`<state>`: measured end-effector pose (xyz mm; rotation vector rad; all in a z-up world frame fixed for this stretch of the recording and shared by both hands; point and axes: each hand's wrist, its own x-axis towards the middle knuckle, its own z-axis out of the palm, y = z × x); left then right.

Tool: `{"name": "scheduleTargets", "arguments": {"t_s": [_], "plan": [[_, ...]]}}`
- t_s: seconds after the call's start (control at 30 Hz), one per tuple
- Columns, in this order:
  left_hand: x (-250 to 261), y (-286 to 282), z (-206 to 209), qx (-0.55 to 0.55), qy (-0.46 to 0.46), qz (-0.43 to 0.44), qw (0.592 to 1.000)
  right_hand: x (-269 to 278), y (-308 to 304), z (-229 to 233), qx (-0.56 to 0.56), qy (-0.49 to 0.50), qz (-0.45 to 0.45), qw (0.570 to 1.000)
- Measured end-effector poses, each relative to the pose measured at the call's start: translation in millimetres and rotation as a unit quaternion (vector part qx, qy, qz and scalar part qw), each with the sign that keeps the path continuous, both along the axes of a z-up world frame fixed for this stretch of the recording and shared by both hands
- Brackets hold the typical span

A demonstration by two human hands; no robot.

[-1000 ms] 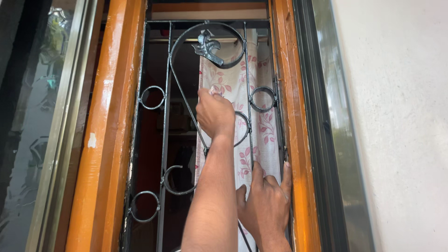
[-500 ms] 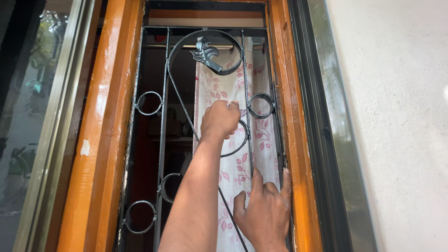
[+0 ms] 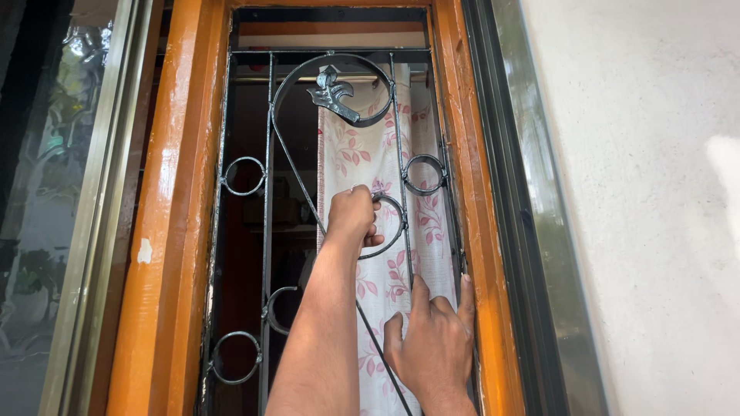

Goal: The person scrubs a black metal window grille with a red toothbrush, then wipes the grille with a cloth. The person holds the grille with one hand while cleaning with the other.

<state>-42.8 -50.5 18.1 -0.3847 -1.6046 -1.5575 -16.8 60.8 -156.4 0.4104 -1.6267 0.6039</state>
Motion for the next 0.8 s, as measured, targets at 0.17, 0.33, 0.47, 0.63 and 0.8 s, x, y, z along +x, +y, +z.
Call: {"name": "scheduleTargets", "arguments": {"t_s": [0.17,0.33,0.47,0.63,0.8], "plan": [[-4,-5,6,-0.025,-0.044,0.007,0.999,3,1,2,0.004,-0.012,-0.003,1.000],[9,-6,16,-0.141,-0.084,0.040,0.986,-3,-1,-2,-0.001,0.012,-0.006,1.000],[36,14,27,-0.266,-0.111,0.180,0.940,-7,-3,2,-0.024,0.056,-0.001,0.998],[61,39,18,-0.337,-0.137,0.286,0.886,-11,-2,1,-0.018,0.002,0.012,1.000],[69,31,16,-0.346,-0.139,0.254,0.893,-7,-2,5,-0.003,-0.056,0.015,0.998]]}}
